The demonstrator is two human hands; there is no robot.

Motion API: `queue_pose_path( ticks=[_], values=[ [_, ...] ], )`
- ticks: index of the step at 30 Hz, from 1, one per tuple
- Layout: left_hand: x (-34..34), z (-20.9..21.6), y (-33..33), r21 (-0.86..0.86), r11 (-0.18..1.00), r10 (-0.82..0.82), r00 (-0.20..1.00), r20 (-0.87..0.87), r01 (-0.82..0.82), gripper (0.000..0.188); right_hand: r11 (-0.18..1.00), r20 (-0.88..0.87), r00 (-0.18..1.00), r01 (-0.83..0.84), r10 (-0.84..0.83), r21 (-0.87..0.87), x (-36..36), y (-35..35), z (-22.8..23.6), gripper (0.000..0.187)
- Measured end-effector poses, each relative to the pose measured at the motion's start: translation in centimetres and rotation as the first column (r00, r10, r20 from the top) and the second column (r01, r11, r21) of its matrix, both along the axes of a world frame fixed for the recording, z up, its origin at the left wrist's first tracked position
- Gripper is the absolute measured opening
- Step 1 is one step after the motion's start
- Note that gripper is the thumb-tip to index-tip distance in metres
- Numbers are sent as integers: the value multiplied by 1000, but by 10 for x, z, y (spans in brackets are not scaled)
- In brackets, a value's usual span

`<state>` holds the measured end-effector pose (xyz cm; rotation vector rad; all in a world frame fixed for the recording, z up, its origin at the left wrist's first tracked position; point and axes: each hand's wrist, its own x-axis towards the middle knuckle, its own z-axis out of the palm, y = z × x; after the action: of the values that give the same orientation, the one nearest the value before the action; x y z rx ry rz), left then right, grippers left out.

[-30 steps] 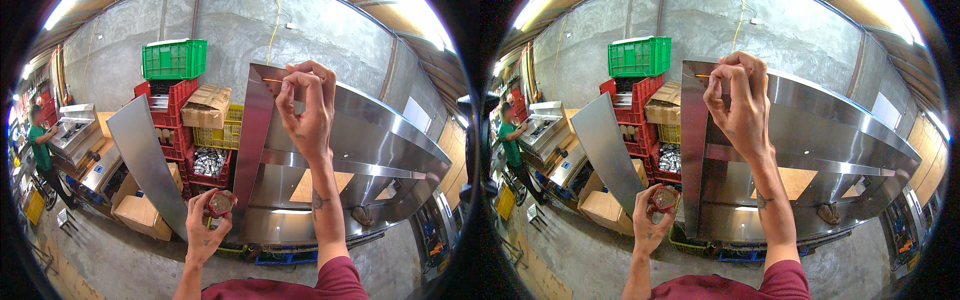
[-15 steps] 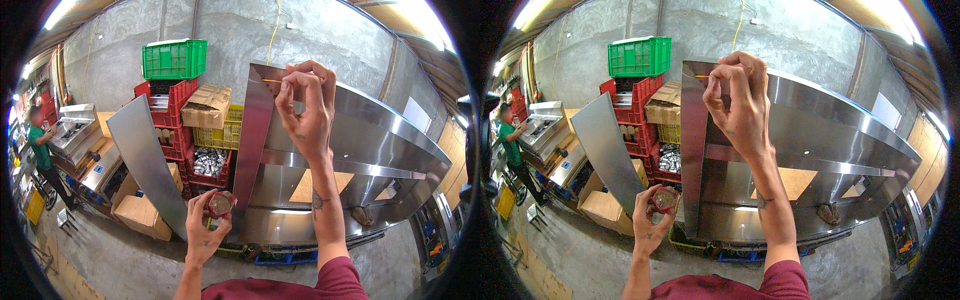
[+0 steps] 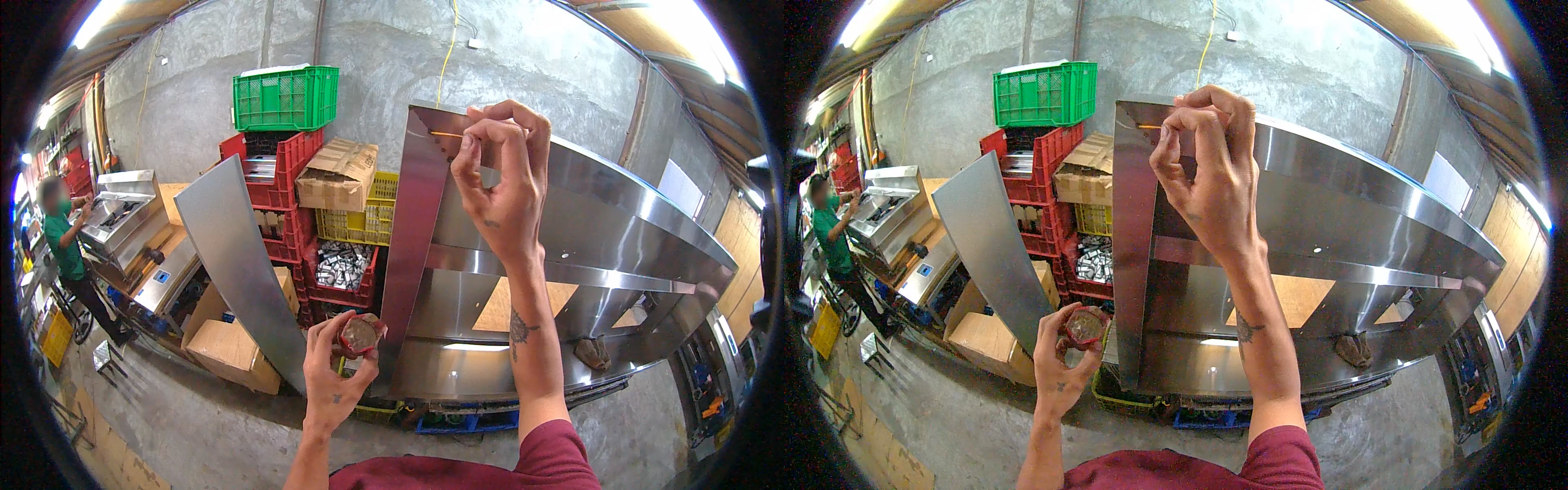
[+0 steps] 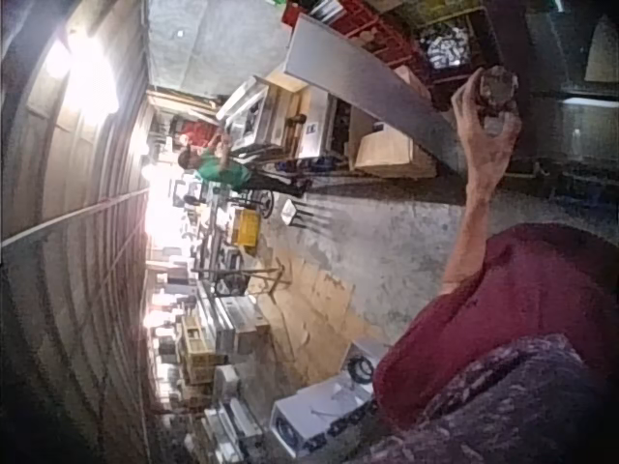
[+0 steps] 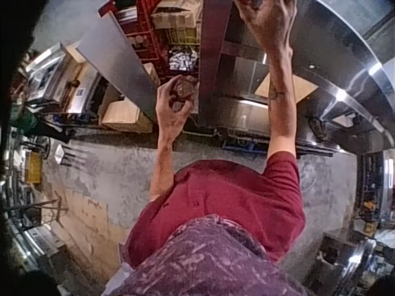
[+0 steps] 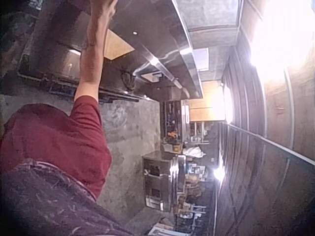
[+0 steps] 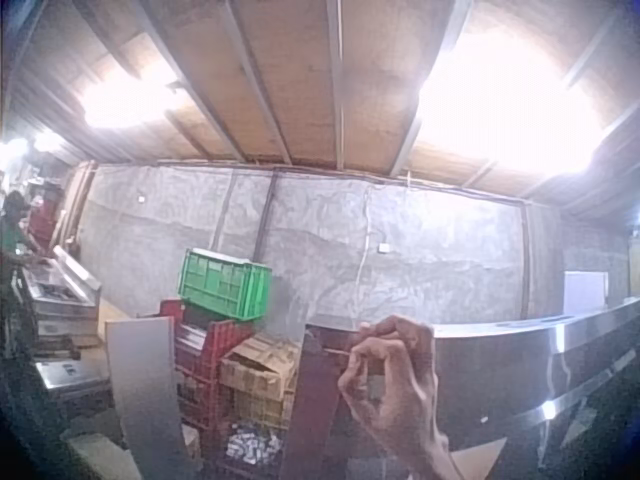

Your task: The person applies a substance from a small container onto a large stainless steel structure using a small brush. They repeatedly dip the brush into the container and apply the substance to specific areas of the metal surface.

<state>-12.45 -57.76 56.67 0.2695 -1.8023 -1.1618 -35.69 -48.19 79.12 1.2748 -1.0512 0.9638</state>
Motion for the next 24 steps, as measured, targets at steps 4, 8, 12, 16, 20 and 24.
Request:
queue_pose_path(
  ticks=[4, 8, 12, 16, 20, 24],
  values=[
    [1, 0, 1, -7, 1000, 14, 1000, -9, -14, 66, 999, -17, 999, 44, -44, 4, 2, 2, 1, 17],
    [-1, -3, -1, -21, 1000, 9, 1000, -20, -10, 67, 998, -15, 998, 56, -56, 10, 3, 2, 1, 16],
    [1, -2, 0, -2, 1000, -4, 1000, -15, 4, 67, 998, -1, 999, 54, -54, 21, 5, 2, 1, 17],
    [1, -2, 1, 2, 1000, -4, 1000, -14, 4, 67, 999, -8, 999, 35, -35, 5, 4, 1, 1, 18],
    [0, -2, 0, -17, 1000, 1, 1000, -28, -2, 68, 999, -33, 998, 44, -44, -4, 2, 2, 2, 18],
    [1, -6, -2, -33, 999, 11, 1000, -22, -12, 69, 998, -19, 998, 67, -67, -5, 4, 2, 1, 19]
  ],
)
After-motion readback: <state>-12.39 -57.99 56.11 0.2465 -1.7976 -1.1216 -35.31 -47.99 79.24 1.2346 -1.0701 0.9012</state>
